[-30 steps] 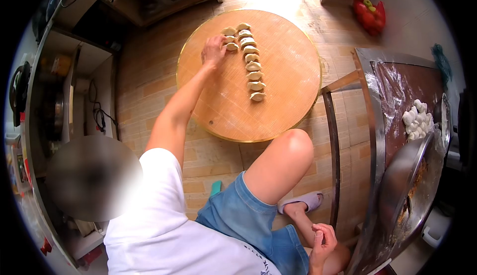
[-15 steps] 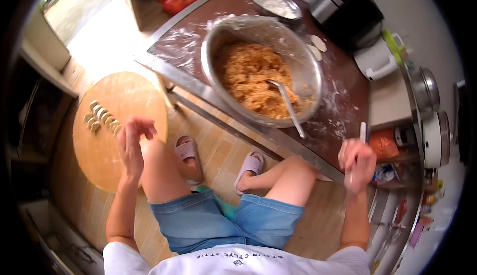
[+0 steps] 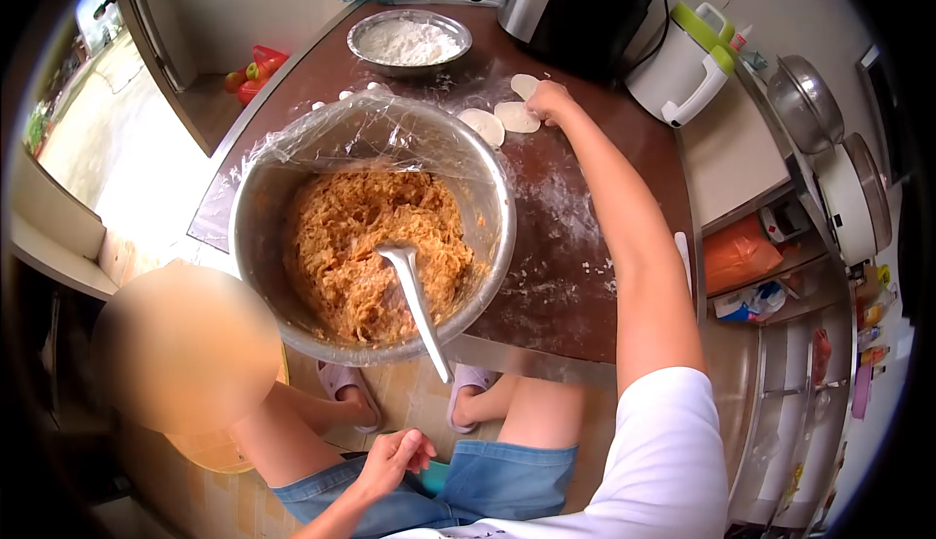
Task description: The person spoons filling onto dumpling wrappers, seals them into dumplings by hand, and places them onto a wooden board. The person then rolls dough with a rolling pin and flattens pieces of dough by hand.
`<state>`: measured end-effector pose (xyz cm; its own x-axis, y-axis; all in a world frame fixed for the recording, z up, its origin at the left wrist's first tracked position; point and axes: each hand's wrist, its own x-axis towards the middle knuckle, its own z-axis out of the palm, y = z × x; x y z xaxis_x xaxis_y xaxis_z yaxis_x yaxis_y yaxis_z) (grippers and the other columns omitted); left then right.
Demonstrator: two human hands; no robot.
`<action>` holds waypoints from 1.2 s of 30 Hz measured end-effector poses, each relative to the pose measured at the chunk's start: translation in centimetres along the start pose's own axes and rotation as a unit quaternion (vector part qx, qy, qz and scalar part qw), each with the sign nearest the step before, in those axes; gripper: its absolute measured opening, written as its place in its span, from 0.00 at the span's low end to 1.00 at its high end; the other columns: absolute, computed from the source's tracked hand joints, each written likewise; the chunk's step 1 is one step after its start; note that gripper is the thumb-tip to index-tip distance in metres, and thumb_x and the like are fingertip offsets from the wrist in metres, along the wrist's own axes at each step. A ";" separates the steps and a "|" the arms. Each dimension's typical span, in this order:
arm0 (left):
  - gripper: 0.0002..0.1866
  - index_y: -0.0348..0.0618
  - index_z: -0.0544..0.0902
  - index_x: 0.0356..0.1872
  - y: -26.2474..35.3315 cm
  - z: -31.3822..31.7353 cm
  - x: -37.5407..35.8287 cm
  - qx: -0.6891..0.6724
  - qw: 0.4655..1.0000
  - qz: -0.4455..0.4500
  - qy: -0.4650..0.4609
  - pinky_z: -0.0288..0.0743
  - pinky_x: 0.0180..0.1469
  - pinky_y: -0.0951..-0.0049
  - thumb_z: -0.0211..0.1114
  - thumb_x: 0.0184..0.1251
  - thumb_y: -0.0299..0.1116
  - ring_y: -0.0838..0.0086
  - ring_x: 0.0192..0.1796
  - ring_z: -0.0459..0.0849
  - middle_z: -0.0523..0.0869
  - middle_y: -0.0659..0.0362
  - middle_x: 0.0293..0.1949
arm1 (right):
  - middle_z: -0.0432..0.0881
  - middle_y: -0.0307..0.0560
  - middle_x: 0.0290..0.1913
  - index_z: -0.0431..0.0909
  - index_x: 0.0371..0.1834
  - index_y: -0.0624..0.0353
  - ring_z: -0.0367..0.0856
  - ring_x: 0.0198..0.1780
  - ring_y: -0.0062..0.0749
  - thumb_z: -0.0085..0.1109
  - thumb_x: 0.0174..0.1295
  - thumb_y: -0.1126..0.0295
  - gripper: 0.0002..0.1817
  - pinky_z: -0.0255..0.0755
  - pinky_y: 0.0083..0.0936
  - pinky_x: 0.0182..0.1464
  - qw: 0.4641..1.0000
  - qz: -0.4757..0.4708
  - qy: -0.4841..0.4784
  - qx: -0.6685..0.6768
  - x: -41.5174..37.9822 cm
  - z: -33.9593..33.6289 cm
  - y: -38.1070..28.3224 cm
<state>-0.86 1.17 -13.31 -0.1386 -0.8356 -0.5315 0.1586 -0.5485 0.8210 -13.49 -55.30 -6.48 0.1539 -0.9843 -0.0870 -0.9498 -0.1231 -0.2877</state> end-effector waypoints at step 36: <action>0.21 0.41 0.71 0.56 2.4 1.1 -5.1 -0.374 0.926 0.006 0.045 0.60 0.63 0.72 0.58 0.65 0.40 0.73 0.60 0.71 0.75 0.58 0.57 | 0.72 0.42 0.27 0.77 0.45 0.53 0.73 0.31 0.36 0.65 0.46 0.68 0.19 0.71 0.31 0.33 0.754 -0.653 0.063 -0.033 -34.5 -7.0 -8.3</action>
<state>-0.80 4.13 -8.39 -0.0552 -0.8226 -0.5660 0.7977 -0.3772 0.4705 -12.86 -21.20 5.57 0.9466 -0.0232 0.3216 -0.0237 -0.9997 -0.0024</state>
